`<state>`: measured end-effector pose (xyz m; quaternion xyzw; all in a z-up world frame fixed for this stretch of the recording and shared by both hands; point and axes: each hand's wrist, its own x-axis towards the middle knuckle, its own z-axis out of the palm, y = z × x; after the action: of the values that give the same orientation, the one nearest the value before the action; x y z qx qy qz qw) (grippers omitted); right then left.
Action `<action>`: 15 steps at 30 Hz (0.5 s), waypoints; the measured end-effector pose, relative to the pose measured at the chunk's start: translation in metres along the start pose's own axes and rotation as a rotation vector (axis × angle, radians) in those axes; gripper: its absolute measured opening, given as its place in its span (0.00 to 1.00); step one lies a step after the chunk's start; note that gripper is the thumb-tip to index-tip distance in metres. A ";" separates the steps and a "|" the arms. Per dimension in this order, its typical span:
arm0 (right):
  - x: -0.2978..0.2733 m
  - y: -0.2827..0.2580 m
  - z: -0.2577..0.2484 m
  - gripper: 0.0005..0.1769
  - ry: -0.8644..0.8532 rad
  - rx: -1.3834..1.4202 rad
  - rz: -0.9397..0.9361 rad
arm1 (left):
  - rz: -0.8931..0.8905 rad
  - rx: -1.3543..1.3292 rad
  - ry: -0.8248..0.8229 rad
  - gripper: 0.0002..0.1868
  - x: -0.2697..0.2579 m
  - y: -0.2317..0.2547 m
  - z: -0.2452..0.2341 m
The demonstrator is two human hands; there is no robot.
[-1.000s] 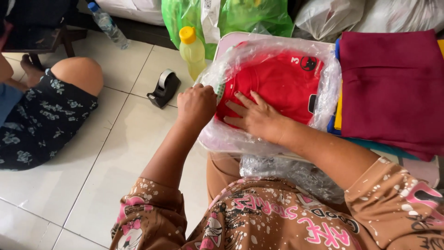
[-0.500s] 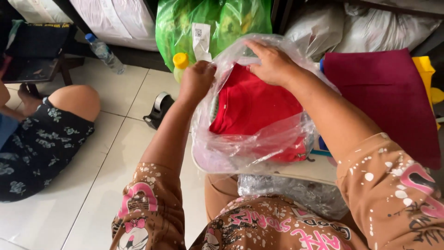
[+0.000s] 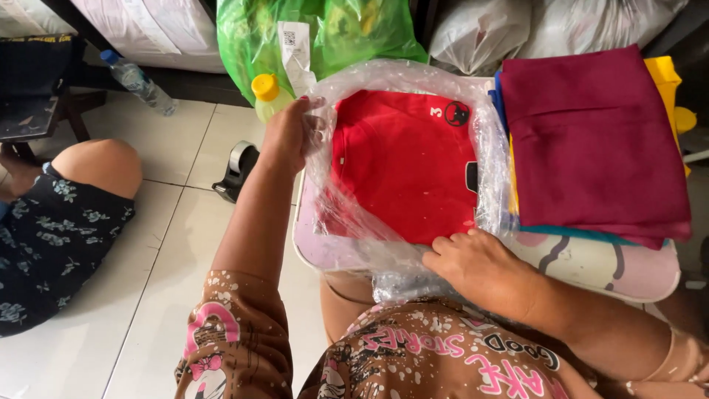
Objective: The person sits on the floor and places folded shirts into clear plastic bags. They handle a red shirt, a maroon shirt, a yellow shirt, a blue shirt, a beige polo, and a teal polo, placing each one into a bag and smoothing the plastic.
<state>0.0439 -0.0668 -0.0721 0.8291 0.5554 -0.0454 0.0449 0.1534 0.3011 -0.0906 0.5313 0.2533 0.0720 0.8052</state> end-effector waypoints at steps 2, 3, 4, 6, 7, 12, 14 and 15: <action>-0.007 -0.004 -0.007 0.04 0.062 -0.012 0.053 | 0.265 0.408 0.074 0.28 -0.047 0.011 0.010; -0.009 -0.004 -0.012 0.07 0.125 -0.029 0.093 | 0.539 0.807 0.159 0.44 -0.069 0.017 0.015; -0.013 -0.005 -0.015 0.07 0.126 -0.032 0.100 | 0.543 0.805 0.152 0.44 -0.092 0.016 0.017; -0.019 -0.008 -0.020 0.04 0.173 -0.053 0.085 | 1.379 0.876 -0.117 0.36 -0.137 0.015 0.018; -0.018 -0.004 -0.029 0.04 0.176 -0.047 0.090 | 1.378 0.881 -0.124 0.36 -0.151 0.006 0.020; -0.025 0.020 -0.066 0.35 0.147 0.638 0.084 | 1.133 1.582 -0.661 0.15 -0.184 -0.032 0.000; -0.015 0.042 -0.050 0.28 0.318 0.573 0.115 | 1.131 1.578 -0.607 0.19 -0.190 -0.029 0.007; -0.012 0.051 -0.040 0.20 0.482 0.500 0.148 | 1.129 1.567 -0.554 0.25 -0.196 -0.031 0.010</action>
<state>0.0872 -0.0926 -0.0299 0.8394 0.4603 0.0203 -0.2885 -0.0148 0.2045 -0.0501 0.9519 -0.2560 0.1303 0.1069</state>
